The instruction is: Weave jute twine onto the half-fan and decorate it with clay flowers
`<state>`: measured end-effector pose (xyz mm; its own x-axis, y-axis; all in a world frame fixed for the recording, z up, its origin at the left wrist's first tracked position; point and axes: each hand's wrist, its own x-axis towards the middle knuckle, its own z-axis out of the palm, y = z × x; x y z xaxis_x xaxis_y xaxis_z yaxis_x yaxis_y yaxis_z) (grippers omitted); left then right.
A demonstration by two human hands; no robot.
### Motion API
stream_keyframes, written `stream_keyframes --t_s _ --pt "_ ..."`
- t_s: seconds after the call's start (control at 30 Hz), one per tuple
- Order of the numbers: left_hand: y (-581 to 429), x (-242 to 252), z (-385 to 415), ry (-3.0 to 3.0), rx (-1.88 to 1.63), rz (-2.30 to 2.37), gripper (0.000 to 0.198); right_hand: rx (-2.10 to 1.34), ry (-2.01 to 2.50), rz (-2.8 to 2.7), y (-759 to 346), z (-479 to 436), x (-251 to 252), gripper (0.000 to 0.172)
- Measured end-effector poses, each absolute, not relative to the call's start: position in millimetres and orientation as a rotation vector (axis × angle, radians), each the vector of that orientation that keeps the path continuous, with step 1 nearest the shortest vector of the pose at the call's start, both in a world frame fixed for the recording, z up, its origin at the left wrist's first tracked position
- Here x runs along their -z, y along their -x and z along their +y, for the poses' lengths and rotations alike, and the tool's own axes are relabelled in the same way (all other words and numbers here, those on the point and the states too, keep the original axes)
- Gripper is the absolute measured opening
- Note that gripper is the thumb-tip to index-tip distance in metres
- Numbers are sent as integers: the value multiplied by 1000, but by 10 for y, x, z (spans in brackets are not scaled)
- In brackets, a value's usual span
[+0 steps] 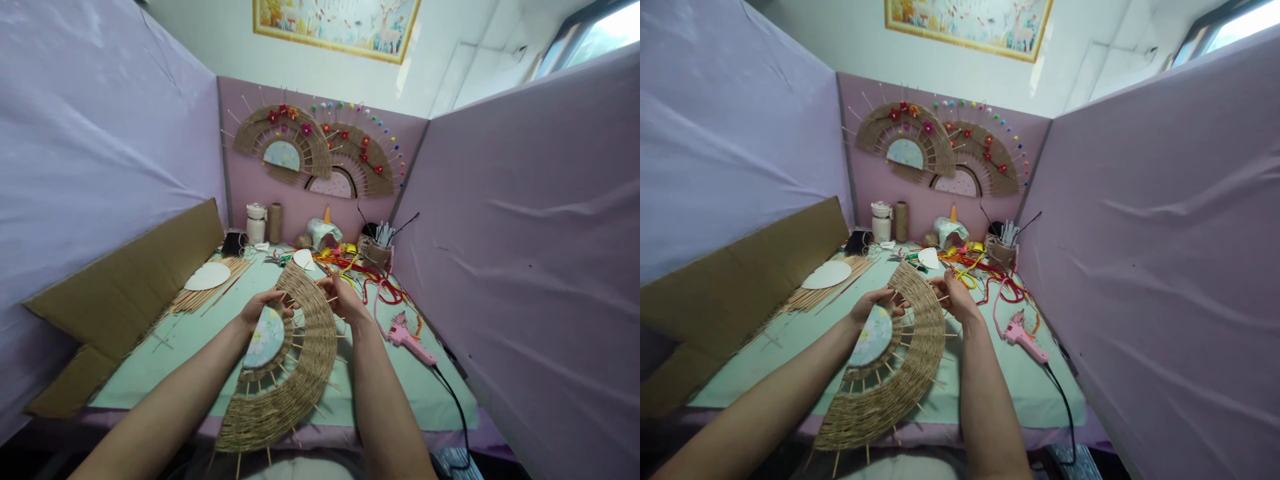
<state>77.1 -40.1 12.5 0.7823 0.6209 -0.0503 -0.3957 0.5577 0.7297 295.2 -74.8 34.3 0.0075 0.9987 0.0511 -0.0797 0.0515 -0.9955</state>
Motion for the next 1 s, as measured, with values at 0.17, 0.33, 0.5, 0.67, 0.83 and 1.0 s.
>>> stream_keyframes --t_s 0.17,0.33,0.5,0.67,0.83,1.0 --pt "-773 -140 -391 -690 -537 335 17 -1380 1012 -1128 -2950 -750 -355 74" --pt "-776 -186 -403 -641 -548 358 16 -1320 973 -1134 -2943 -737 -358 68" --pt "-767 -233 -411 -596 -610 405 14 -1159 1016 -1104 -2959 -680 -298 60" --pt "-759 -246 -365 -567 -655 460 18 -667 1159 -1141 -2982 -636 -274 56" --pt "-735 -245 -317 -577 -698 485 21 -424 1198 -1237 -2967 -661 -302 54" --pt "-698 -298 -320 -551 -759 480 21 -502 1129 -1288 -2956 -649 -268 55"
